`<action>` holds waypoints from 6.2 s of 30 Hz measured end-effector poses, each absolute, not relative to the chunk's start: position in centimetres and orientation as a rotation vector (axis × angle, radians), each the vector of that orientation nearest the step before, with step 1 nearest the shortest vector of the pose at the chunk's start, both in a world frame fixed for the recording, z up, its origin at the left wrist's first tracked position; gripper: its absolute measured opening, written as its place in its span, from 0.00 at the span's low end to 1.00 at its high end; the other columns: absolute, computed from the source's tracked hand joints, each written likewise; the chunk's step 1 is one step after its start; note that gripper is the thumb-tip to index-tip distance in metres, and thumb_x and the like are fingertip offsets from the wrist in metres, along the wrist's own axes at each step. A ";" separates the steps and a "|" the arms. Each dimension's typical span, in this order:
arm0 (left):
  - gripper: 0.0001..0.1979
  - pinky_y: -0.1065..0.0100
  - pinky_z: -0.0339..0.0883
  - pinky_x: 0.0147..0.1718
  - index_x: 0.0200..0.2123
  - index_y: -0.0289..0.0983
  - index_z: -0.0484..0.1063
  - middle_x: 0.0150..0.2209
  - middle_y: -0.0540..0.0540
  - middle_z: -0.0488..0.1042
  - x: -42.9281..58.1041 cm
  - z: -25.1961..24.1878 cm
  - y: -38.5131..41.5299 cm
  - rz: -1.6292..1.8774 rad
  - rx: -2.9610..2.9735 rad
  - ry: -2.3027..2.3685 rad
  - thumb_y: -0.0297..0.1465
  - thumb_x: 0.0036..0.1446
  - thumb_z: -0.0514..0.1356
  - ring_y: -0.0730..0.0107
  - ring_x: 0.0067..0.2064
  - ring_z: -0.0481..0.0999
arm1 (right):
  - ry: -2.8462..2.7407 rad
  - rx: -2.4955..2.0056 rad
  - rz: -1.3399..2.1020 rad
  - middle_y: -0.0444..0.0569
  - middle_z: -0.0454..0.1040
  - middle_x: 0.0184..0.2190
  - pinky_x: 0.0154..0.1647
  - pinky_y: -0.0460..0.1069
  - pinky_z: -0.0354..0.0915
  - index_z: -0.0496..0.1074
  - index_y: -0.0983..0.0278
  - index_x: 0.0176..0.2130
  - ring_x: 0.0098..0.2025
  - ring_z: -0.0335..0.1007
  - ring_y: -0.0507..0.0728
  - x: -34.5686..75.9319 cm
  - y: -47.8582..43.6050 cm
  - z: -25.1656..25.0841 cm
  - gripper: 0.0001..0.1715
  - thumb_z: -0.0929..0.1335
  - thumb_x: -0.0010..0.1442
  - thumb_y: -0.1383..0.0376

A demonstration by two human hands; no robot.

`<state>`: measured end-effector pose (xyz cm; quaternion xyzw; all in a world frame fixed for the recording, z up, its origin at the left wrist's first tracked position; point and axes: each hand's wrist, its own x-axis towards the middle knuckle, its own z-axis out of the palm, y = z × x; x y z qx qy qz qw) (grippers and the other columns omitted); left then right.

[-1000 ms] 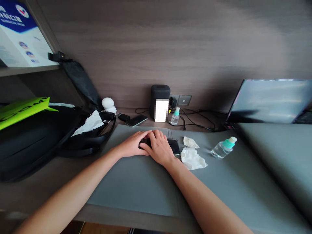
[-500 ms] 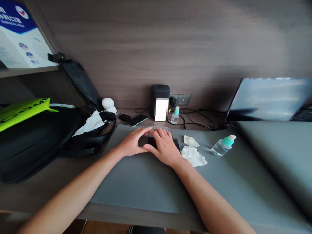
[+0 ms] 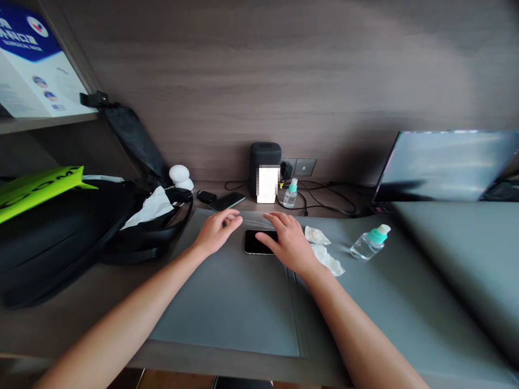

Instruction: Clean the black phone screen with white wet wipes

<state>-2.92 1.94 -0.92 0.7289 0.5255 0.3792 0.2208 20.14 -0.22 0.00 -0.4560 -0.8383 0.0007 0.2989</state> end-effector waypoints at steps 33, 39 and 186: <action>0.26 0.55 0.62 0.55 0.60 0.41 0.61 0.48 0.44 0.72 -3.1 -2.8 2.6 0.811 2.222 1.538 0.37 0.59 0.59 0.56 0.55 0.68 | -2.155 -1.526 -0.074 0.57 0.72 0.52 0.56 0.63 0.64 0.70 0.62 0.55 0.53 0.68 0.66 28.1 -5.0 0.2 0.28 0.61 0.66 0.47; 0.26 0.54 0.63 0.56 0.60 0.41 0.60 0.53 0.44 0.72 -3.1 -3.0 2.7 0.794 2.272 1.501 0.37 0.60 0.59 0.55 0.57 0.67 | -2.245 -1.560 -0.046 0.56 0.73 0.48 0.52 0.61 0.68 0.74 0.61 0.50 0.49 0.71 0.65 30.7 -6.9 -1.5 0.23 0.63 0.66 0.50; 0.42 0.55 0.64 0.55 0.64 0.44 0.57 0.56 0.42 0.67 -3.2 -1.8 1.6 0.567 2.375 1.052 0.41 0.48 0.70 0.56 0.52 0.70 | -2.771 -1.307 0.395 0.54 0.32 0.72 0.72 0.60 0.37 0.37 0.67 0.71 0.73 0.28 0.63 24.1 -6.2 0.3 0.53 0.55 0.64 0.37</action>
